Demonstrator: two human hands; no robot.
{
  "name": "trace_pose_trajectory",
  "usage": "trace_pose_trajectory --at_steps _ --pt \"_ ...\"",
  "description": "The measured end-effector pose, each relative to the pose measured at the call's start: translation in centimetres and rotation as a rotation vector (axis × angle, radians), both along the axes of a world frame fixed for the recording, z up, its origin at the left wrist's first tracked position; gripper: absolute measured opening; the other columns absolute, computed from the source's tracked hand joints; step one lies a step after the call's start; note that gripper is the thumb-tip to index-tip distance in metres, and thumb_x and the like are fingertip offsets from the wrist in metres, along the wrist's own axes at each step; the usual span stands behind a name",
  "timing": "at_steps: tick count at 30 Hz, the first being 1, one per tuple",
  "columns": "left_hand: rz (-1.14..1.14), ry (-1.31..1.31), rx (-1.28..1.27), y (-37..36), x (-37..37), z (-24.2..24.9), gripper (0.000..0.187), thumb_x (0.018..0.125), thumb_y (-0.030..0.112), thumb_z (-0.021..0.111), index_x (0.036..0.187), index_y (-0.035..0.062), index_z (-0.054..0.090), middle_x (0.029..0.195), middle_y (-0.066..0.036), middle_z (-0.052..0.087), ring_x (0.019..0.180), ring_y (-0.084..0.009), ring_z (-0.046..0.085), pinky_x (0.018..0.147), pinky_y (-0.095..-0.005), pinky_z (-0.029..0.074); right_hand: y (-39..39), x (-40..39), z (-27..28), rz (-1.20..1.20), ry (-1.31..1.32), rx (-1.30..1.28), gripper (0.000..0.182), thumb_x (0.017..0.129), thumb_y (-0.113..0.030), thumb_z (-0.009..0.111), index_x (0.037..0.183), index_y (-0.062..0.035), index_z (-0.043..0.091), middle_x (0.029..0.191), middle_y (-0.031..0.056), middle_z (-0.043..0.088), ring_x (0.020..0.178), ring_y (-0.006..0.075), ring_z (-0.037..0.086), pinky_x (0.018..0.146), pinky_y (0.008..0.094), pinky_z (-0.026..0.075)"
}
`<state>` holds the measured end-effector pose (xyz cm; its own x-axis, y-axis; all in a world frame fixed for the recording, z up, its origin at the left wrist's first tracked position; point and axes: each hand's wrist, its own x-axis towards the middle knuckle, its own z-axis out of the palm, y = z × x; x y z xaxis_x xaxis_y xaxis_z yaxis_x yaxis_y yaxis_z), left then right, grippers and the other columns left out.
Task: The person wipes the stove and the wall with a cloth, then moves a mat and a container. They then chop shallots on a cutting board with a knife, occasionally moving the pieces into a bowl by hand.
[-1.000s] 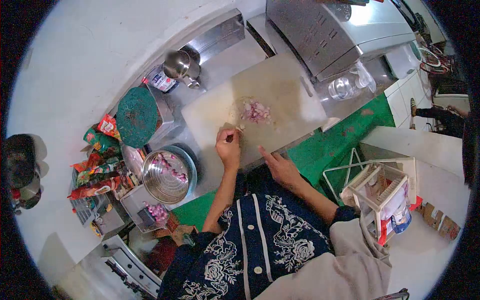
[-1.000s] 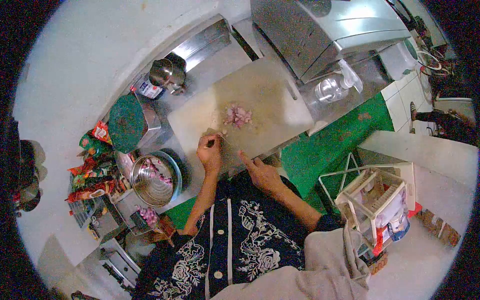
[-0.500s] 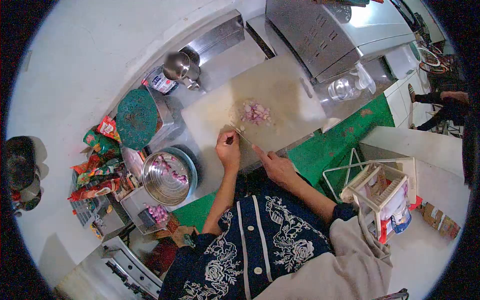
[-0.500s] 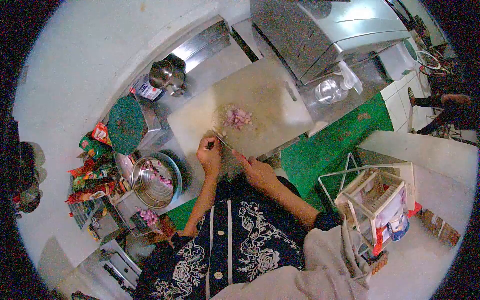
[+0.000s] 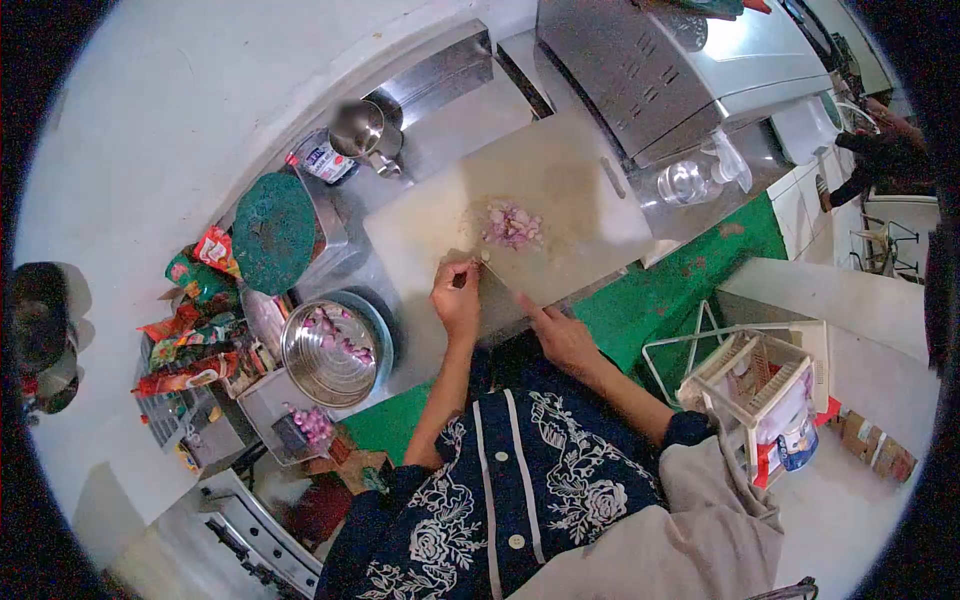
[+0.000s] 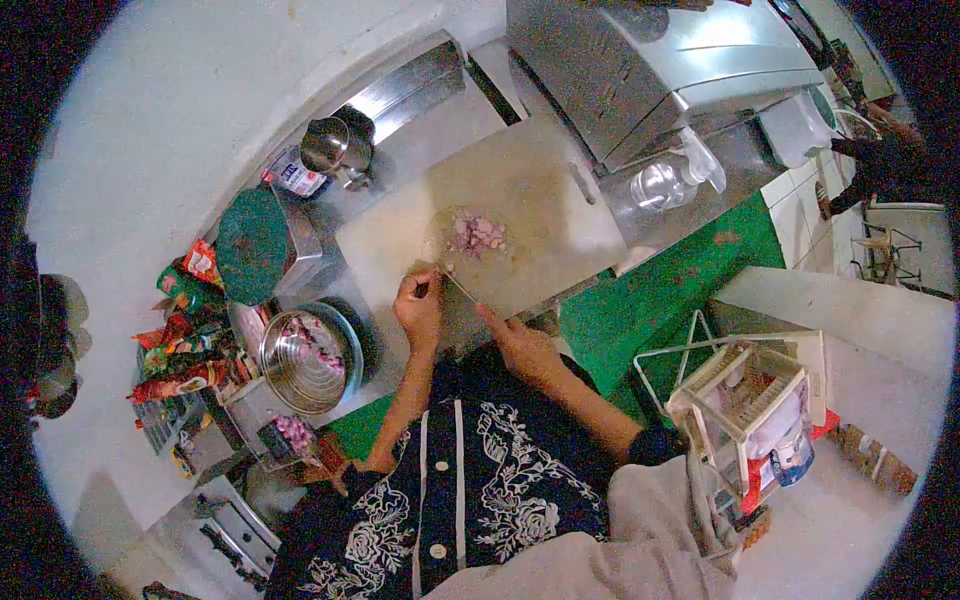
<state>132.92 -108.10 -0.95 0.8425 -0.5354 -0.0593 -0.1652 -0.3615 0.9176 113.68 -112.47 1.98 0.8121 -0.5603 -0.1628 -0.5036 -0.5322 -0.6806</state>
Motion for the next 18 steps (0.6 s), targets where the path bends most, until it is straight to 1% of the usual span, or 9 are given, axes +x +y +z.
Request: trace_pose_trajectory --at_steps 1,4,7,10,13,16,18 --pt "-0.006 -0.016 0.011 0.0 0.1 0.0 0.009 0.082 0.01 0.07 0.081 0.0022 0.065 0.081 -0.005 0.066 0.073 -0.0138 0.06 0.071 -0.0273 0.048 0.1 -0.1 0.0 -0.022 -0.053 -0.003 0.066 0.087 -0.011 0.048 0.147 -0.0264 0.023 0.105 0.022 0.06 0.075 0.0433 0.063 0.063 0.0514 0.053" --pt "0.02 -0.023 0.036 -0.2 -0.1 0.6 0.007 0.081 0.006 0.068 0.079 -0.0005 0.065 0.08 -0.008 0.063 0.074 -0.017 0.059 0.07 -0.0285 0.047 0.3 -0.2 0.4 0.024 0.022 0.028 0.066 0.088 -0.011 0.048 0.147 -0.0266 0.023 0.107 0.0219 0.059 0.076 0.0427 0.063 0.062 0.0505 0.053" --pt "0.039 0.023 0.033 -0.1 0.1 -0.5 0.008 0.081 0.006 0.068 0.078 -0.0006 0.064 0.082 -0.009 0.064 0.075 -0.0184 0.06 0.071 -0.0286 0.047 0.1 0.2 1.1 0.066 0.117 0.011 0.066 0.088 -0.012 0.048 0.147 -0.0267 0.022 0.103 0.0209 0.06 0.074 0.0412 0.063 0.06 0.0495 0.053" --pt "0.016 0.009 -0.033 0.1 0.1 -0.4 0.008 0.081 0.006 0.068 0.078 -0.0006 0.064 0.084 -0.009 0.064 0.075 -0.0192 0.06 0.071 -0.028 0.047 -0.5 0.6 2.7 0.084 0.179 0.064 0.055 0.094 -0.019 0.046 0.145 -0.0251 0.025 0.105 0.0219 0.06 0.082 0.042 0.061 0.067 0.0495 0.052" --pt "0.023 -0.001 -0.032 -0.2 -0.3 0.8 0.008 0.08 0.006 0.069 0.079 -0.0005 0.064 0.085 -0.009 0.064 0.076 -0.0185 0.06 0.072 -0.0272 0.047 -0.3 0.6 2.3 0.07 0.156 0.064 0.054 0.094 -0.018 0.045 0.145 -0.0254 0.026 0.105 0.0221 0.059 0.081 0.0426 0.061 0.067 0.0509 0.051" --pt "0.033 0.009 -0.032 -0.4 -0.4 1.6 0.007 0.08 0.005 0.068 0.079 -0.0002 0.064 0.085 -0.008 0.064 0.077 -0.0169 0.06 0.073 -0.0269 0.047 -0.3 0.8 2.4 0.059 0.188 0.061 0.055 0.094 -0.017 0.045 0.145 -0.0255 0.027 0.105 0.0217 0.059 0.081 0.0431 0.061 0.067 0.0512 0.051" --pt "0.035 -0.004 -0.01 -0.3 -0.3 1.2 0.006 0.079 0.004 0.068 0.079 -0.0001 0.064 0.084 -0.008 0.064 0.077 -0.0159 0.06 0.073 -0.0269 0.047 -0.1 0.5 2.0 0.057 0.126 -0.024 0.063 0.089 -0.012 0.048 0.146 -0.0251 0.024 0.098 0.02 0.059 0.073 0.0407 0.062 0.06 0.0494 0.053"
